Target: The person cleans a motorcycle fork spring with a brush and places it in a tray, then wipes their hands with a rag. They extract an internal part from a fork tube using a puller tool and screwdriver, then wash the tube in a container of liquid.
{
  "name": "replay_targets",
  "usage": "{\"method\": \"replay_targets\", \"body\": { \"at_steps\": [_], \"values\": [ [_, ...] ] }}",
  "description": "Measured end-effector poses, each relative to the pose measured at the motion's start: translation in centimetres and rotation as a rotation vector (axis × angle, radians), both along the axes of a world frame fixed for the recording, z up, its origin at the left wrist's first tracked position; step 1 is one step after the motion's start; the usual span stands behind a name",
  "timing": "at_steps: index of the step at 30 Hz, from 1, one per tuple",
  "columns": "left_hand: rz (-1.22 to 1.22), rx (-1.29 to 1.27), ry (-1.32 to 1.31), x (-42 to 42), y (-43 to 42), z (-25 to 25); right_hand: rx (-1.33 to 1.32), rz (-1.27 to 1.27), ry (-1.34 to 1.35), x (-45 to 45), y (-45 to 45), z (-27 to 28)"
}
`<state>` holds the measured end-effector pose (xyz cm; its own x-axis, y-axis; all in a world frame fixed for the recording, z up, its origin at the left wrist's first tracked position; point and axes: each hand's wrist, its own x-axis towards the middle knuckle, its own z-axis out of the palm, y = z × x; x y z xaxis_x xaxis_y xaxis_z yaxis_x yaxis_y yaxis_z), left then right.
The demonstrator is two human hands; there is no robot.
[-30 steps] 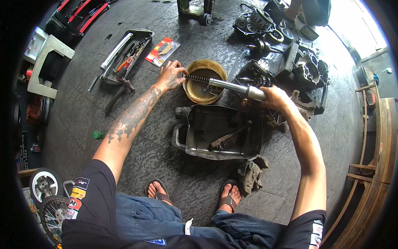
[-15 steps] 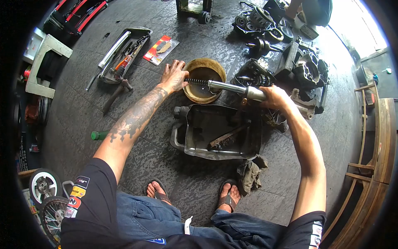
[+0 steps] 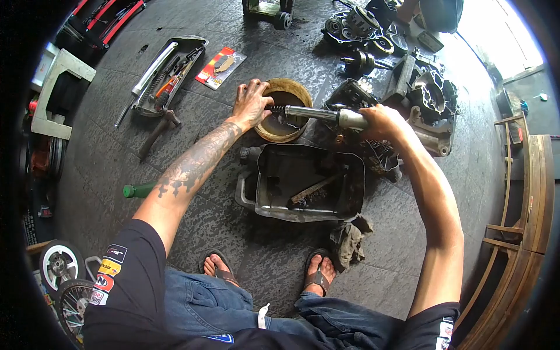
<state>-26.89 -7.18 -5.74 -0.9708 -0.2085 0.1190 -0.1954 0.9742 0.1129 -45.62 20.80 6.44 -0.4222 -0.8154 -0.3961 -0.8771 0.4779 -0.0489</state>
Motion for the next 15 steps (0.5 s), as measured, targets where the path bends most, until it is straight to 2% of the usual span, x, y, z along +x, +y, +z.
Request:
{"method": "replay_targets", "body": {
  "at_steps": [15],
  "values": [
    [-0.001, -0.02, -0.015, 0.3, 0.0, -0.7, 0.163, 0.043, 0.146, 1.9, -3.2, 5.3]
  ]
}}
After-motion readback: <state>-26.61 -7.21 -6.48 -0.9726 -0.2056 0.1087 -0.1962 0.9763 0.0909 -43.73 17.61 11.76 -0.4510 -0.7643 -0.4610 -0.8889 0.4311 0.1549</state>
